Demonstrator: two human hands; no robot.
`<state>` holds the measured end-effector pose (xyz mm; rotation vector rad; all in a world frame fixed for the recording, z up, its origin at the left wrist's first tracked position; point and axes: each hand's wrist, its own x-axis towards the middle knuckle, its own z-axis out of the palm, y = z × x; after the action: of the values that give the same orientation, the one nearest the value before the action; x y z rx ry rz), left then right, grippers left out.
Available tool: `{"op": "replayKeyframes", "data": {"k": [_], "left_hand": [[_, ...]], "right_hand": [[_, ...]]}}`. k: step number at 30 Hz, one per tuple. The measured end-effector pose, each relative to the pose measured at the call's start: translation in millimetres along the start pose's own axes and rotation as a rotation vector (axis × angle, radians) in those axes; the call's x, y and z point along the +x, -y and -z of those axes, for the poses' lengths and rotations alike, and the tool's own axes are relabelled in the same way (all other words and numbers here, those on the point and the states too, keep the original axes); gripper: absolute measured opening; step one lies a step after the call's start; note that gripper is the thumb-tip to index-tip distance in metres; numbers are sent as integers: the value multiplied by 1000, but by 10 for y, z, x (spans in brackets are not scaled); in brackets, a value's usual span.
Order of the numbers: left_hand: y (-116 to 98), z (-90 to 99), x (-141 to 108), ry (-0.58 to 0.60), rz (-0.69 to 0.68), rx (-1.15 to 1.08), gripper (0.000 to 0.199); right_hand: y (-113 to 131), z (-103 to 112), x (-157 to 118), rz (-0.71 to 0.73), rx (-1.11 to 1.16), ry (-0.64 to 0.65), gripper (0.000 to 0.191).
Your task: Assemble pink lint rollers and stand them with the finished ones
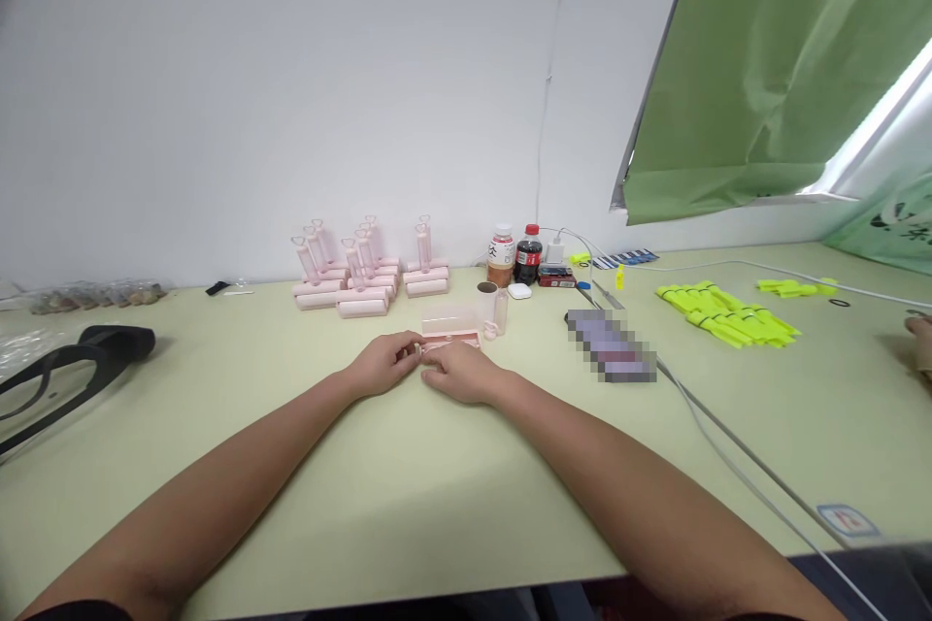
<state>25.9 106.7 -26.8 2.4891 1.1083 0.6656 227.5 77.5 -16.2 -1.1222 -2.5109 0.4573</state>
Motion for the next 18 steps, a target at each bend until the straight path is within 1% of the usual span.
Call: {"op": "replayKeyframes", "data": {"k": [4,7,13,18], "left_hand": [[10,-3,-2,4,5,-3,29],[18,-2,-1,0,5,-7,29],[4,7,-1,10,5,-19,30],[2,5,3,3,-4,-14,31]], "right_hand": [[9,19,3,-51,-83,33,17],[11,17,5,-59,-96,35,16],[25,21,0,-62,-105,36,17],[18,25,-4,-26,-142,22,18]]}}
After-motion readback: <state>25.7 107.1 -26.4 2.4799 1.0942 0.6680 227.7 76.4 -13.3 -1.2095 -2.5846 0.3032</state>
